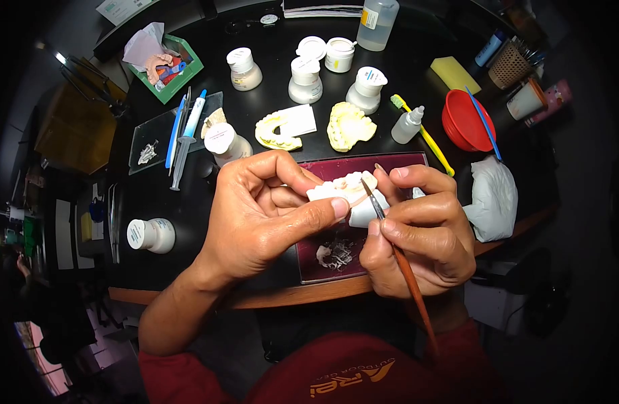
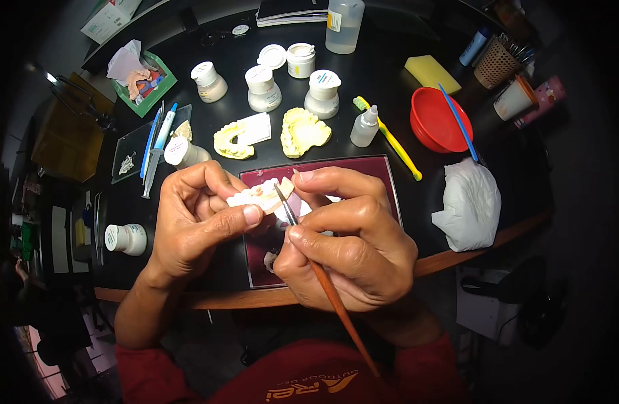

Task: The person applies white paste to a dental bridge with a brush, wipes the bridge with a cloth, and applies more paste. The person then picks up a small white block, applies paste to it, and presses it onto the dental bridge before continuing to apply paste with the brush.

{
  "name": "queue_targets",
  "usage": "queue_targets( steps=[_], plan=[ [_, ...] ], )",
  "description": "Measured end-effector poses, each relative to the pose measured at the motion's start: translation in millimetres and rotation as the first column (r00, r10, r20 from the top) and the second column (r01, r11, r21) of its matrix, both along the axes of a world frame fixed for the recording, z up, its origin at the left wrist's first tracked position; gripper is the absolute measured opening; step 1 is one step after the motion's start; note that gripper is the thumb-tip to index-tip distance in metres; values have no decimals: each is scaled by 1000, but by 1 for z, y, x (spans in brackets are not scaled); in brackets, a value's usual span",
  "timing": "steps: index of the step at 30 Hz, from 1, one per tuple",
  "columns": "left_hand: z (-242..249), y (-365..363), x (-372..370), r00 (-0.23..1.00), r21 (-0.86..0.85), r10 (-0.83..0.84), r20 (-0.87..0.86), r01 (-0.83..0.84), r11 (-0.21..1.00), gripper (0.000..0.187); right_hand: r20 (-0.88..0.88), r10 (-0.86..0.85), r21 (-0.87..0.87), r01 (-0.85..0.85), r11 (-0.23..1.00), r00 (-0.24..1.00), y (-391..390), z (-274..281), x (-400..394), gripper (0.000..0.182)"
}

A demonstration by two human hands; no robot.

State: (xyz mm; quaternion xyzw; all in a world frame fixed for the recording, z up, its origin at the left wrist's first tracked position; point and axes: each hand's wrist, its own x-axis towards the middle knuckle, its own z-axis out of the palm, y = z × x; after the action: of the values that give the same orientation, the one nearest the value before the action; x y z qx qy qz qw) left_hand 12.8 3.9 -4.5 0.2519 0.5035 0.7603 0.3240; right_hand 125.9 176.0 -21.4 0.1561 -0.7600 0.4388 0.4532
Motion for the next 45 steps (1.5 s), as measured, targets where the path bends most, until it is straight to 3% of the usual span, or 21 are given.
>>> queue_targets(
  steps=[21,36,45],
  plan=[
    [-6,2,1,999,103,-33,-5,33,994,20,-16,-26,54,27,998,1000,-1,2,9,29],
    [-8,0,0,998,79,-33,-60,38,996,21,-20,-39,78,41,996,999,-2,1,10,30],
    [0,3,5,988,44,47,-147,-41,998,25,-40,-40,88,43,995,998,-2,1,11,31]
  ],
)
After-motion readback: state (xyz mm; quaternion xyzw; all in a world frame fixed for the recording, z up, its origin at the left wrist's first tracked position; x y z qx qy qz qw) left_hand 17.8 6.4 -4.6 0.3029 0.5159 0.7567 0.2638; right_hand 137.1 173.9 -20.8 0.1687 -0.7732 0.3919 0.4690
